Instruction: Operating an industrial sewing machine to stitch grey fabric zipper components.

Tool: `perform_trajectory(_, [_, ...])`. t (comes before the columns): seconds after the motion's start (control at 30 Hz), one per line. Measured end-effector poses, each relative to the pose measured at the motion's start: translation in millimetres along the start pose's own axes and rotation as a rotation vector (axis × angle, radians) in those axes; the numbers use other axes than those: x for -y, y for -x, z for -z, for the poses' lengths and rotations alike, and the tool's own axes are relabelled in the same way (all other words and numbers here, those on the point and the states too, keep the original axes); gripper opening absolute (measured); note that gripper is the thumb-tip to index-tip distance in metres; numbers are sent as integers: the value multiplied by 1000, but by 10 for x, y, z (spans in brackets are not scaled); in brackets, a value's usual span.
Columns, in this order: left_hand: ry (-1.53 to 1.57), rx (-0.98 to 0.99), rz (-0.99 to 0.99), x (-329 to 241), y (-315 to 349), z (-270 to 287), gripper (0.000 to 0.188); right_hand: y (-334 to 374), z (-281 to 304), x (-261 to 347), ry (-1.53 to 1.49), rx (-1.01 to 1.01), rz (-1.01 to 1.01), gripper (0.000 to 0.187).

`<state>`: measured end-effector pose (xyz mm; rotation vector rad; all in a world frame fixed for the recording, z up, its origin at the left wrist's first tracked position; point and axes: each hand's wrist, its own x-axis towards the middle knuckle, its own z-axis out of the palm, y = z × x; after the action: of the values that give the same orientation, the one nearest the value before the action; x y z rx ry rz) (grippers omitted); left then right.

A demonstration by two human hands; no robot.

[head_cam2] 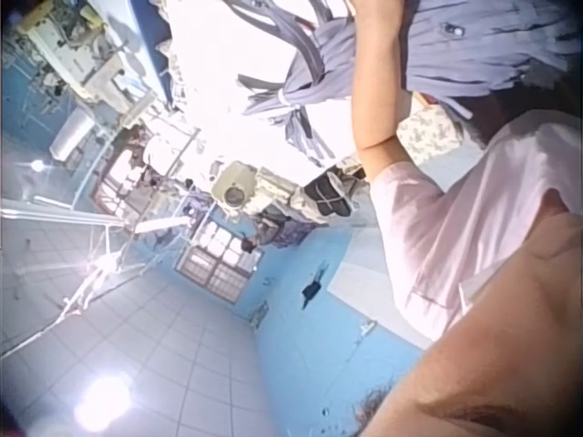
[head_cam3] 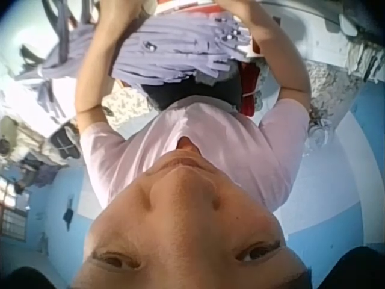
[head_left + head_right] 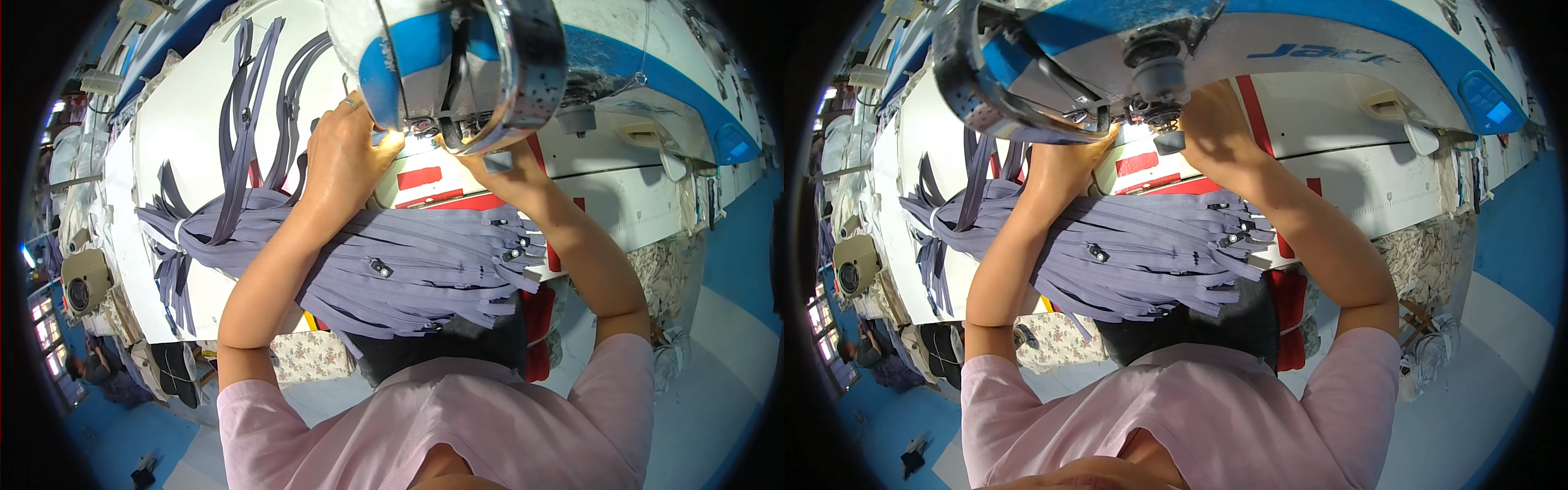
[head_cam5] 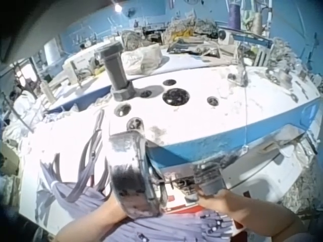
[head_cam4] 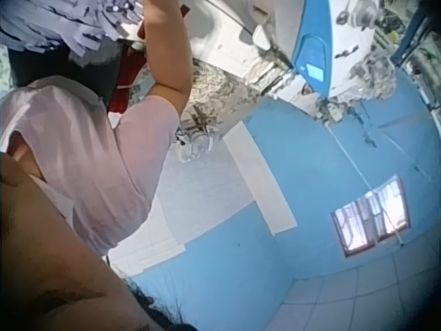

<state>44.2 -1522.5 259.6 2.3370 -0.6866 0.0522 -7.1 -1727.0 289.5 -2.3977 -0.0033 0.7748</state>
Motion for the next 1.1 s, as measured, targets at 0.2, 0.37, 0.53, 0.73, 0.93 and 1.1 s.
perform_trajectory(0.2, [23, 1, -9, 6, -10, 3, 21, -18, -9, -8, 25, 9, -15, 55])
perform_trajectory(0.37, [-40, 13, -7, -10, -11, 19, 22, -94, -95, -81, 37, -157, 122, 48])
perform_trajectory(0.53, [-87, 23, -2, 9, -22, 17, 24, -160, -186, -163, 54, -436, 355, 38])
perform_trajectory(0.73, [-68, 19, -22, -7, -31, 37, 24, -199, -259, -238, 75, -773, 634, 28])
perform_trajectory(0.93, [-89, 34, -17, -12, -30, 48, 22, -194, -290, -264, -64, -900, 716, 22])
perform_trajectory(1.1, [-51, 66, 0, -9, -4, 56, 20, -147, -300, -277, -75, -809, 691, 14])
